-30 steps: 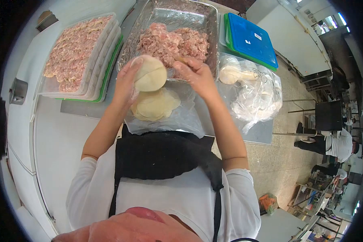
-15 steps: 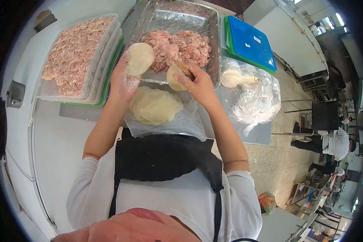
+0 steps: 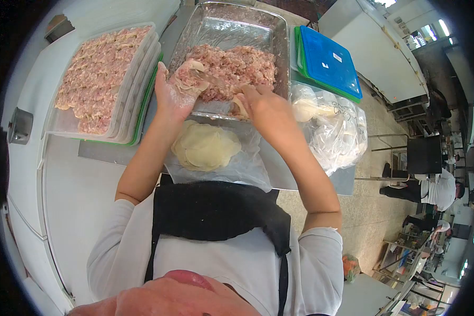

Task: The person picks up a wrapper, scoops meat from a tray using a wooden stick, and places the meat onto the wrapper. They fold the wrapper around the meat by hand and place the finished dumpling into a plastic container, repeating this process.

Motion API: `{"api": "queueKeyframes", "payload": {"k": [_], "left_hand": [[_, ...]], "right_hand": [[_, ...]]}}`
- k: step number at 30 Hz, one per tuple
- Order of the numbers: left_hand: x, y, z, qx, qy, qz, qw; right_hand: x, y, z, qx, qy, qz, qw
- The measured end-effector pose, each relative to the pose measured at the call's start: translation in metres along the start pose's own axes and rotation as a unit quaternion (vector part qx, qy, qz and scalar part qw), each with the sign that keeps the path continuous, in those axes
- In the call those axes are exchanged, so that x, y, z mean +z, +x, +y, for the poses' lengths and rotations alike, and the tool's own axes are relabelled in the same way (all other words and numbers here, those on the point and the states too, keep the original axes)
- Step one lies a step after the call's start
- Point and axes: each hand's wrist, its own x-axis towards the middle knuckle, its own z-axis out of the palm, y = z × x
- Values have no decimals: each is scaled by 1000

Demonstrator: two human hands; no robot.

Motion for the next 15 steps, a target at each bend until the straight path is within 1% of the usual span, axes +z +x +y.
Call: {"api": "queueKeyframes", "payload": {"k": [1, 2, 4, 5, 6, 7, 8, 9, 10, 11, 12, 13, 14, 15], "left_hand": [[13, -10, 3, -5, -3, -2, 1000], [20, -15, 3, -10, -6, -2, 1000], [17, -9, 3, -3, 13, 14, 1000], [14, -8, 4, 1, 36, 32, 999], [15, -8, 6, 3, 37, 33, 999], [16, -8, 8, -10, 20, 2, 1000], [16, -9, 9, -24, 2, -28, 999], [12, -6, 10, -25, 3, -28, 999], [8, 0, 13, -12, 16, -8, 1000], [5, 4, 17, 2, 30, 12, 999], [9, -1, 20, 5, 32, 12, 999], [13, -6, 24, -2, 94, -59, 994], [18, -13, 27, -9, 155, -129, 979], [21, -22, 31, -9, 156, -130, 979]], "right_hand": [[4, 2, 1, -32, 18, 42, 998], [-1, 1, 3, -32, 18, 42, 998], [-24, 4, 4, -17, -53, -34, 998], [-32, 4, -4, -21, -52, -34, 998], [-38, 3, -16, -34, -23, 13, 999], [-40, 2, -22, -45, 7, 60, 997], [-36, 5, -17, -45, 7, 61, 997], [-28, 9, -7, -51, 25, 41, 998], [-26, 11, 0, -63, 43, 20, 997], [-30, 11, 7, -68, 44, 21, 996], [-38, 9, 13, -52, 113, 3, 992], [-42, 8, 18, -35, 181, -14, 983], [-40, 7, 21, -36, 182, -12, 983], [-36, 6, 25, -3, 243, -3, 970]]}}
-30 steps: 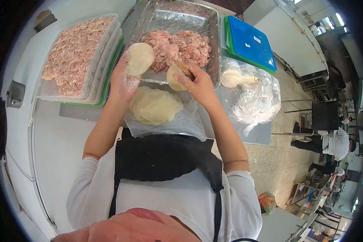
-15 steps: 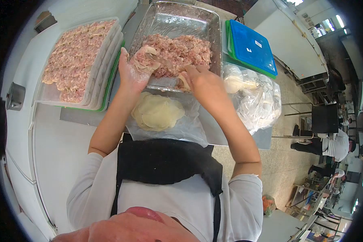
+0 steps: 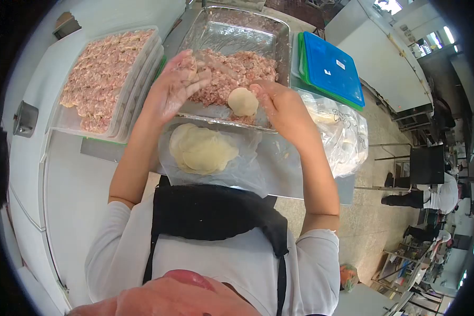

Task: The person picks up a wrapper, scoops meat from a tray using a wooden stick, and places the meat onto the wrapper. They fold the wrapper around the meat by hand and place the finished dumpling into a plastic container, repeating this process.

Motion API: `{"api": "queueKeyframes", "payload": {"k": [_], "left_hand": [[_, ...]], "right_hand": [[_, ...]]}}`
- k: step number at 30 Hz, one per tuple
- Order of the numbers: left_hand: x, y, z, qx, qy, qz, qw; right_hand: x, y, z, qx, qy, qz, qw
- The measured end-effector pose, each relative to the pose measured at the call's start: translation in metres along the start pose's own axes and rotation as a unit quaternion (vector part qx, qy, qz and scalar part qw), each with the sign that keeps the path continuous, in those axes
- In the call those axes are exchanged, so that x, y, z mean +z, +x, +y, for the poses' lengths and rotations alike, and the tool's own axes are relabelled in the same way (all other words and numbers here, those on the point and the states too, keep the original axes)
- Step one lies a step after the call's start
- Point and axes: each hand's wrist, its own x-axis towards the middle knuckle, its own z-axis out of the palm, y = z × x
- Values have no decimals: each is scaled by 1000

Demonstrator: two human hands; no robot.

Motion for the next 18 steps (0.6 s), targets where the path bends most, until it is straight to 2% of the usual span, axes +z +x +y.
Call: {"api": "queueKeyframes", "payload": {"k": [1, 2, 3, 4, 5, 6, 8, 11, 12, 13, 14, 15, 16, 17, 18], "left_hand": [[3, -9, 5, 28, 148, -55, 987], [5, -13, 8, 56, 291, -108, 949], [7, -12, 8, 56, 292, -108, 949], [8, -9, 8, 220, 456, -106, 856], [9, -9, 9, 370, 593, -97, 709], [13, -12, 15, 370, 593, -97, 709], [21, -21, 29, 100, 564, -183, 799], [1, -8, 38, 82, 560, -159, 809], [-3, -10, 40, 82, 559, -158, 810], [-6, -11, 43, 108, 590, -92, 795], [-9, -12, 44, 133, 618, -25, 775], [-12, -13, 42, 132, 618, -25, 775], [-15, -14, 38, 178, 621, -24, 763], [-17, -16, 34, 223, 623, -23, 750], [-15, -20, 34, 222, 622, -22, 750]], "right_hand": [[0, -1, 4, 30, 62, 16, 997], [-2, -3, 4, 30, 62, 17, 997], [-4, -6, 3, 23, 63, -5, 998], [-5, -8, 0, 15, 64, -28, 997], [-7, -10, -7, 15, 65, -28, 997], [-10, -11, -20, -4, 43, -31, 999], [-9, -11, -23, -22, 20, -34, 999], [1, -2, 4, -68, 5, 21, 997], [0, 2, 15, -22, -57, -1, 998], [2, 7, 24, 23, -119, -23, 992], [9, 12, 30, 23, -118, -24, 992], [19, 17, 35, 17, -211, -74, 974], [29, 20, 40, 11, -302, -123, 945], [43, 22, 46, 11, -302, -125, 945], [56, 23, 46, -8, -339, -131, 932]]}}
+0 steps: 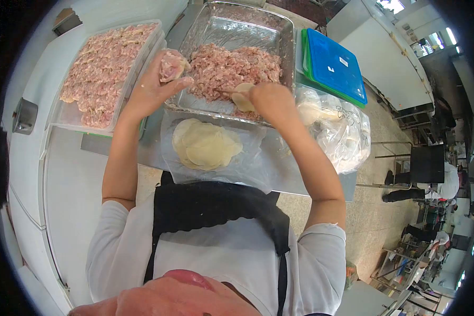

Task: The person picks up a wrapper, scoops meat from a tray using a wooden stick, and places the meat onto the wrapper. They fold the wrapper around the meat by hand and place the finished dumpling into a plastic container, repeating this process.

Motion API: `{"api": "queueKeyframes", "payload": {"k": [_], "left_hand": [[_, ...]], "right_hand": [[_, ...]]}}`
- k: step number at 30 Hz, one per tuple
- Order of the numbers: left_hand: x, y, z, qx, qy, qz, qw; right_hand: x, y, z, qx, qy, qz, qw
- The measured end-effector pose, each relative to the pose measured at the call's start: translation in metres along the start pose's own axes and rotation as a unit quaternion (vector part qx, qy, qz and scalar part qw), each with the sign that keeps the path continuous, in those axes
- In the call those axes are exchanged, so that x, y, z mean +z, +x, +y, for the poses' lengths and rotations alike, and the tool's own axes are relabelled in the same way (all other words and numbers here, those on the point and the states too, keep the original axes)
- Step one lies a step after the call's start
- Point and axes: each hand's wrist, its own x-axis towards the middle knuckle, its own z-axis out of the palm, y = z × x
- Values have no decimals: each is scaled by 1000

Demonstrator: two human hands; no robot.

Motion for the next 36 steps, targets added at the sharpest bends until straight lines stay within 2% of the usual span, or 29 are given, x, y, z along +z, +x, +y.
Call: {"api": "queueKeyframes", "payload": {"k": [2, 4, 5, 7, 8, 10, 11, 12, 13, 14, 15, 16, 17, 19, 20, 22, 24, 27, 30, 32, 33, 35, 36], "left_hand": [[-4, -2, 8, 12, 0, -62, 998], [-6, -2, 0, -10, 17, -80, 997], [-6, -2, -3, -29, 34, -100, 994], [-6, -1, -6, -55, 48, -116, 990], [-7, -1, -8, -83, 63, -132, 986], [-5, -3, -10, -58, 37, -115, 991], [-2, -5, -11, -34, 11, -101, 994], [3, -4, -12, -34, 9, -102, 994], [11, -1, -14, 26, -5, -82, 996], [16, 1, -14, 85, -18, -61, 994], [17, 3, -11, 87, -19, -61, 994], [16, 6, -6, 12, -74, -159, 984], [15, 8, -2, -62, -127, -256, 956], [15, 9, 3, -27, -107, -252, 961], [14, 9, 4, 6, -85, -245, 966], [22, 2, -19, 25, -43, -226, 973], [23, 2, -25, 45, 2, -207, 977], [21, 11, -8, 71, -78, -253, 962], [23, 20, -10, 91, -3, -286, 954], [31, 20, -17, -88, -70, -296, 949], [37, 21, -25, -89, -68, -295, 949], [45, 27, -43, -167, -144, -205, 954], [45, 31, -44, -167, -144, -202, 954]], "right_hand": [[10, 6, -9, -18, -43, 0, 999], [8, 3, -22, -51, 36, -69, 996], [12, 2, -15, -50, 36, -69, 996], [18, -1, 10, -53, 308, -51, 949], [16, -7, 17, -53, 308, -50, 949], [-10, -21, 20, 24, 408, -85, 909], [-22, -26, 22, 25, 407, -86, 909], [-35, -30, 23, 72, 451, -83, 886], [-41, -34, 24, 119, 493, -80, 858], [-41, -36, 20, 121, 492, -79, 859], [-41, -34, 11, 25, 461, 27, 887], [-41, -32, 3, -71, 418, 133, 896], [-40, -32, -4, -70, 417, 134, 896], [-37, -32, -13, -101, 306, 152, 934], [-41, -33, -4, -103, 305, 152, 935], [-57, -36, 22, -78, 290, 79, 951], [-66, -40, 21, -76, 312, 67, 945], [-45, -38, 4, -67, 347, 52, 934], [-24, -27, 10, -62, 382, 29, 922], [-23, -19, 28, -57, 321, 72, 943], [-29, -21, 20, -59, 322, 72, 942], [-47, -26, -5, 56, 172, 151, 972], [-40, -21, -8, 53, 173, 152, 972]]}}
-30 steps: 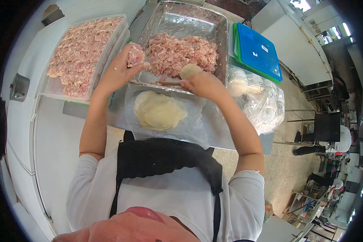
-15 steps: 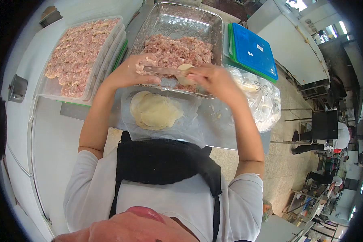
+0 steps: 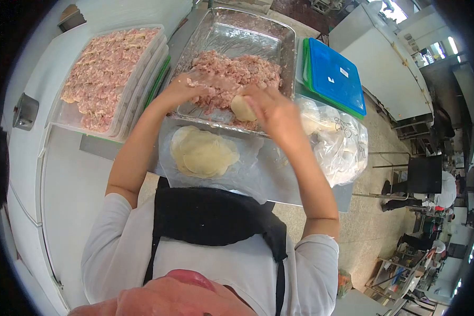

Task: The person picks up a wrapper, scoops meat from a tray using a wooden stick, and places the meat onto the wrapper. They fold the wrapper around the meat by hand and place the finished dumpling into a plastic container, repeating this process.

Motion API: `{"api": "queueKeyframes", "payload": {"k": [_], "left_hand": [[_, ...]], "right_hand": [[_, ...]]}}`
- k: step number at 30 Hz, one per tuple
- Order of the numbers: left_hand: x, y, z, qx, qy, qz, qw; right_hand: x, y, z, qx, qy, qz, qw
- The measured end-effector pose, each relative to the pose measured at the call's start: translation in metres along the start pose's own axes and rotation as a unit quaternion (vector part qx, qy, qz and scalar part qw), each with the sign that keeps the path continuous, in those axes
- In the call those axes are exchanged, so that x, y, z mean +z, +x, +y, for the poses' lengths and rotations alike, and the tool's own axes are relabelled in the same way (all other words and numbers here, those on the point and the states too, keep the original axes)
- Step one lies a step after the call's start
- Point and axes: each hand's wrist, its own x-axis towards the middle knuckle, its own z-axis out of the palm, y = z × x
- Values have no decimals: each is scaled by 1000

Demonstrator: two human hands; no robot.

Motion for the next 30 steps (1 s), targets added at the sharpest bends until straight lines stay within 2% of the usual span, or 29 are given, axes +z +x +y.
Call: {"api": "queueKeyframes", "payload": {"k": [2, 3, 4, 5, 6, 8, 9, 11, 12, 14, 16, 18, 19, 20, 21, 22, 23, 24, 26, 28, 30], "left_hand": [[-1, 4, 1, 12, 94, -24, 995], [2, 1, -3, 10, 95, -31, 995], [6, -3, -8, 37, 113, 7, 993], [5, -6, -10, 68, 133, 52, 987], [1, -10, -7, 69, 136, 50, 987], [-4, -20, 1, 44, 59, 34, 997], [-3, -27, 10, 45, 58, 30, 997], [-2, -37, 28, 133, -29, 10, 991], [-3, -36, 31, 134, -30, 10, 990], [-7, -32, 36, 208, 122, -38, 970], [-13, -32, 49, 209, 171, -56, 961], [-12, -36, 45, 212, 219, -69, 950], [-8, -40, 33, 220, 204, -15, 954], [-8, -42, 25, 229, 189, 40, 954], [-8, -44, 30, 229, 191, 44, 954], [-8, -45, 36, 163, 117, -13, 980], [-7, -46, 40, 95, 42, -71, 992], [-7, -45, 40, 97, 42, -72, 992], [-8, -43, 40, 174, 162, -4, 971], [-9, -48, 44, 175, 130, -3, 976], [-7, -53, 47, 172, 97, -6, 980]], "right_hand": [[35, -2, 14, -82, -19, 50, 995], [58, 2, 49, -82, 43, 28, 995], [49, 1, 55, -78, 44, 28, 996], [40, 7, 61, -23, -25, -26, 999], [32, 9, 65, 39, -90, -79, 992], [15, 1, 66, 37, -101, -86, 991], [-2, -1, 59, 46, -10, -62, 997], [-28, -7, 39, 39, 207, -42, 977], [-32, -8, 27, 39, 205, -42, 977], [-30, -7, 1, -63, 210, -88, 972], [-12, -10, 2, -74, 218, -64, 971], [-17, -5, 10, -84, 202, -101, 970], [-36, -6, -3, -43, 113, -98, 988], [-41, -11, -13, -46, 113, -98, 988], [-43, -17, -24, -55, 103, -36, 993], [-43, -21, -32, -62, 94, 27, 993], [-37, -21, -31, -62, 93, 28, 993], [-29, -19, -28, -91, 83, 32, 992], [-32, -22, -24, -120, 73, 37, 989], [-61, -19, -21, -48, 79, -21, 995], [-64, -27, -29, -43, 89, -14, 995]]}}
